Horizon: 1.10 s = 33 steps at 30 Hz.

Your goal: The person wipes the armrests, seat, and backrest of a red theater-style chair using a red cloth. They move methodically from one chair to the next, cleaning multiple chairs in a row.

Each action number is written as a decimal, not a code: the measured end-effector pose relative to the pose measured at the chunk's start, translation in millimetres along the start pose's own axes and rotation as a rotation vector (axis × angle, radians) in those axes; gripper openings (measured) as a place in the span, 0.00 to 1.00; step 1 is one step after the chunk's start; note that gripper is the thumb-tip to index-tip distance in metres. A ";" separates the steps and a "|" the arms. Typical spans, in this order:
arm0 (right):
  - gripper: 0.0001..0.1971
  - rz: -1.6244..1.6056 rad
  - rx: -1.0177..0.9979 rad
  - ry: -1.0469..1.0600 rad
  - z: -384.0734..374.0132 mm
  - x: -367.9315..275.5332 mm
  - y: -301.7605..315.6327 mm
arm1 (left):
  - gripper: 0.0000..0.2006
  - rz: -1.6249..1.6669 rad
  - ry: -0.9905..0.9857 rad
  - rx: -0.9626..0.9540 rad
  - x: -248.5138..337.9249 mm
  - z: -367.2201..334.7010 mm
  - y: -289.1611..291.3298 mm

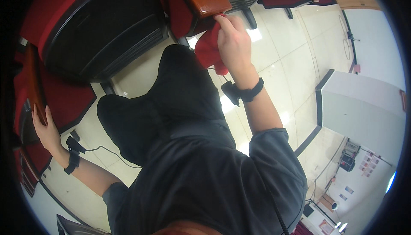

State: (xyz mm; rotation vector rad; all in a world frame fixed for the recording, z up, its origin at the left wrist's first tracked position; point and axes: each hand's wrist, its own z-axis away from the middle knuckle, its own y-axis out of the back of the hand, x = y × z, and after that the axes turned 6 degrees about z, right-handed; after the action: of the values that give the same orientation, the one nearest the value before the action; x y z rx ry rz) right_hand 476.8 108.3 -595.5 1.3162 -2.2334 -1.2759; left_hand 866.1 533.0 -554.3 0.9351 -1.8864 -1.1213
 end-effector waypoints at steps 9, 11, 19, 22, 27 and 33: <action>0.16 0.060 -0.112 0.058 0.6 -0.9 6.4 | 0.34 -0.011 -0.006 0.000 1.5 -1.0 0.1; 0.16 0.100 -0.126 0.062 -2.3 6.2 11.6 | 0.34 -0.010 -0.015 0.001 2.7 -0.6 -0.1; 0.18 -0.019 -0.104 0.071 3.3 -2.3 6.6 | 0.34 -0.032 -0.028 -0.006 5.8 2.0 2.2; 0.18 0.068 -0.121 0.046 0.9 6.5 10.2 | 0.34 -0.016 -0.021 -0.012 7.7 2.2 2.6; 0.19 0.078 -0.115 0.020 2.8 21.2 11.4 | 0.33 -0.023 -0.028 -0.009 7.3 2.6 1.7; 0.19 -0.236 -0.105 -0.288 24.0 31.4 5.5 | 0.34 -0.052 0.008 -0.008 6.0 3.1 0.9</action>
State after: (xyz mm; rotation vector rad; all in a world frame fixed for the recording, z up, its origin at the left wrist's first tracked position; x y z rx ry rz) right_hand 441.8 97.6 -611.6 1.4704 -2.2023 -1.7421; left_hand 860.4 529.4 -553.2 0.9883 -1.8600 -1.1533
